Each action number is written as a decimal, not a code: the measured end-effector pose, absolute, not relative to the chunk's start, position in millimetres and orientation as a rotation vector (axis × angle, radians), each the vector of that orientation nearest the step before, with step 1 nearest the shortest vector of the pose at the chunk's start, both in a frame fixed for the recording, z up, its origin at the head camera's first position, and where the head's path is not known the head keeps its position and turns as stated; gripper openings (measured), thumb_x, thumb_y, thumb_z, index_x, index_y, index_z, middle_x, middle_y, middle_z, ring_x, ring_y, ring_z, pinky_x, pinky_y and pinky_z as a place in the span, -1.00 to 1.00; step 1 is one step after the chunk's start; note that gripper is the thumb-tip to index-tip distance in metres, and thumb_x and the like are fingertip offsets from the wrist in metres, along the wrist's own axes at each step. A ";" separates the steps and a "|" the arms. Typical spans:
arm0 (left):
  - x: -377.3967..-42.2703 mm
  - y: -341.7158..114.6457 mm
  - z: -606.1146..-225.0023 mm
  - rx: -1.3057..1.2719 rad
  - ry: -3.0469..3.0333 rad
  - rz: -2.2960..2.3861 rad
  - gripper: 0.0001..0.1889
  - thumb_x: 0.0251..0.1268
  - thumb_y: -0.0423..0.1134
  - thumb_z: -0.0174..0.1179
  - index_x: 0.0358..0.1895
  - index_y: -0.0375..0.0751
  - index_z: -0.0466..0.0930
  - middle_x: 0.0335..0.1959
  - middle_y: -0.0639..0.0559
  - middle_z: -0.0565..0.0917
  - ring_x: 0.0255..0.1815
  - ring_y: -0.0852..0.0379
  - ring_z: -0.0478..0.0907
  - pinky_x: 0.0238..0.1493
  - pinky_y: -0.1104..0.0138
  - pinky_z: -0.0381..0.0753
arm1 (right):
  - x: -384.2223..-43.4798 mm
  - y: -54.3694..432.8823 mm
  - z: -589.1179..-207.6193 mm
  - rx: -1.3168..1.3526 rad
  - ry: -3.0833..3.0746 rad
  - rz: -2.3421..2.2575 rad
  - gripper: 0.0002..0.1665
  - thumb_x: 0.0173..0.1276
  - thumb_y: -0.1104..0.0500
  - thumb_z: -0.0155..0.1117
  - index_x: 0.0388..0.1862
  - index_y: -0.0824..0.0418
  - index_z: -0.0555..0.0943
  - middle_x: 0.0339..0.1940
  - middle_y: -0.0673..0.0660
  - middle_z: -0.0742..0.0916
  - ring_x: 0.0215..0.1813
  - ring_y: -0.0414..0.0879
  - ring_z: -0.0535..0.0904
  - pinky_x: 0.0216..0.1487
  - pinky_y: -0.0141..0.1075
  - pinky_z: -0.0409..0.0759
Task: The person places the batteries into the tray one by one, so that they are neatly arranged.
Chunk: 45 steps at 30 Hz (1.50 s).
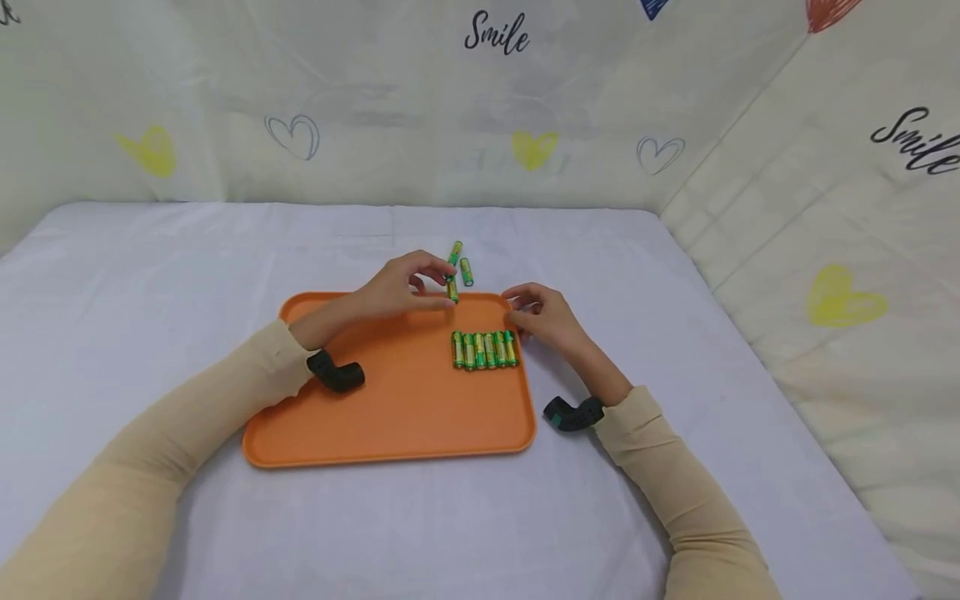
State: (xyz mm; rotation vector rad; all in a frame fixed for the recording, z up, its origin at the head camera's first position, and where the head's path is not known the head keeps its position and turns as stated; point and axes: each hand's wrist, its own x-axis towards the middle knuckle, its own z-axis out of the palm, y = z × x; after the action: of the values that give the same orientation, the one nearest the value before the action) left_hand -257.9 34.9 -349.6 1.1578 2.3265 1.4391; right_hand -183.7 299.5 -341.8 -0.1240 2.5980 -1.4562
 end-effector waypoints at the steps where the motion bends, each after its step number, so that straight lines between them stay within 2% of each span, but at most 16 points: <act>1: -255.5 34.7 -348.9 1.170 2.320 1.436 -0.49 0.19 -0.23 0.39 0.19 -0.31 0.50 0.10 -0.08 0.51 0.09 0.06 0.51 0.01 0.25 0.52 | -183.7 299.6 -341.3 -0.124 2.601 -1.456 -0.51 0.39 0.23 0.24 0.27 0.35 0.47 -0.02 0.28 0.56 -0.42 -0.22 0.53 -0.39 -0.40 0.56; 6: -246.7 33.2 -350.1 1.190 2.291 1.425 -0.51 0.20 -0.24 0.39 0.17 -0.32 0.51 0.09 -0.06 0.50 0.11 0.06 0.51 0.05 0.26 0.53 | -184.2 300.0 -340.6 -0.132 2.616 -1.450 -0.53 0.38 0.24 0.24 0.24 0.35 0.49 -0.05 0.29 0.57 -0.43 -0.23 0.52 -0.39 -0.41 0.56; 16: -231.4 28.2 -352.3 1.199 2.244 1.380 -0.51 0.20 -0.20 0.39 0.18 -0.21 0.52 0.07 0.01 0.54 0.09 0.13 0.51 0.04 0.26 0.50 | -185.6 301.1 -345.3 -0.109 2.626 -1.447 -0.55 0.38 0.23 0.25 0.21 0.33 0.51 -0.09 0.24 0.58 -0.42 -0.22 0.53 -0.39 -0.41 0.57; 38: -209.1 24.6 -353.6 1.180 2.147 1.320 -0.50 0.16 -0.27 0.41 0.17 -0.27 0.50 0.07 -0.07 0.55 0.01 0.11 0.59 -0.01 0.34 0.59 | -183.6 300.6 -340.2 -0.099 2.608 -1.441 -0.51 0.38 0.22 0.24 0.26 0.34 0.48 -0.01 0.28 0.56 -0.40 -0.22 0.52 -0.39 -0.41 0.56; 45: -207.6 24.8 -354.9 1.168 2.158 1.284 -0.47 0.15 -0.27 0.42 0.18 -0.29 0.49 -0.05 -0.06 0.59 -0.14 0.15 0.59 -0.25 0.36 0.47 | -183.3 299.7 -340.5 -0.102 2.593 -1.462 -0.50 0.38 0.22 0.25 0.26 0.35 0.48 -0.02 0.27 0.56 -0.40 -0.22 0.52 -0.39 -0.40 0.56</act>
State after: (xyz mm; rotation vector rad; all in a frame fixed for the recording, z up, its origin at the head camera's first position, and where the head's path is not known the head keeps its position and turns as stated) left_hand -207.6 24.8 -354.9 1.1685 2.1581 1.2844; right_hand -183.3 299.7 -340.5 -0.1024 2.5932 -1.4620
